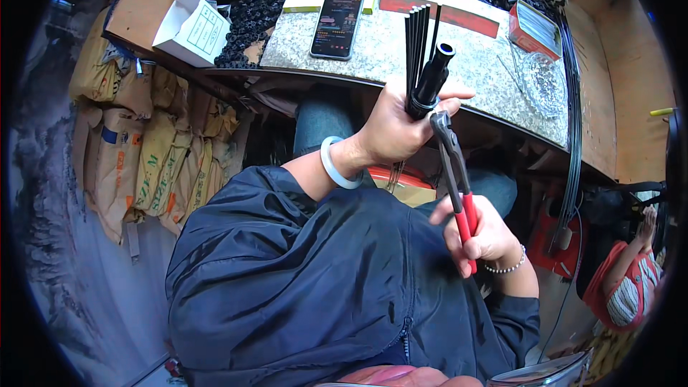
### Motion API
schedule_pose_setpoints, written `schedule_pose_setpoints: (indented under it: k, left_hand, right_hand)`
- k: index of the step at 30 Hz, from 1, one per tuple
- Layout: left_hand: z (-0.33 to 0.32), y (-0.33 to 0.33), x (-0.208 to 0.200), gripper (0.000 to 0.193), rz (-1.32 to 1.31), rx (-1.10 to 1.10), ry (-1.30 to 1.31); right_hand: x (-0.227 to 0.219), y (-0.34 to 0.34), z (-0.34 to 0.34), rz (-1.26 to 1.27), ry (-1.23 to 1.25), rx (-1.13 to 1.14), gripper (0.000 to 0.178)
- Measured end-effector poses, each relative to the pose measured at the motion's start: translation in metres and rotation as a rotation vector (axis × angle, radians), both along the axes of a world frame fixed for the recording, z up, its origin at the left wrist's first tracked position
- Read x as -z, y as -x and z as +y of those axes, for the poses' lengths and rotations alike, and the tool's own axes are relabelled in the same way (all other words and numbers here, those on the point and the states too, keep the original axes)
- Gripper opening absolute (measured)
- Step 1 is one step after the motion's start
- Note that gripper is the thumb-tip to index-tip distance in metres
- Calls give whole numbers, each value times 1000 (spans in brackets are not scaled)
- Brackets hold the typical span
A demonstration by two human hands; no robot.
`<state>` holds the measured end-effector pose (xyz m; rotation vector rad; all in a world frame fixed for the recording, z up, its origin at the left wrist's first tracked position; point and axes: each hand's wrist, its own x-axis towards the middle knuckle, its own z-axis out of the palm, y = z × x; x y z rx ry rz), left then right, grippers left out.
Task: Assembling small black plastic nozzles or connectors onto thin black tubes using pliers to secure them.
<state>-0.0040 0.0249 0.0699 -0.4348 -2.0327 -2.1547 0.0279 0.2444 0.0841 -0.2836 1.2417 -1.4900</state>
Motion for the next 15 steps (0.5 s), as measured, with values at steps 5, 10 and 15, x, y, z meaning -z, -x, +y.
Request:
schedule_pose_setpoints:
  k: [5,10,15]
  left_hand:
    - [0,3,10,19,-27,-47,11]
    - [3,4,14,23,-58,-40,-36]
    - [3,2,13,20,-20,-88,5]
  right_hand:
    - [5,-5,-11,810,-222,159,60]
    - [11,0,-7,932,-169,180,55]
    - [-3,4,-4,945,-260,117,48]
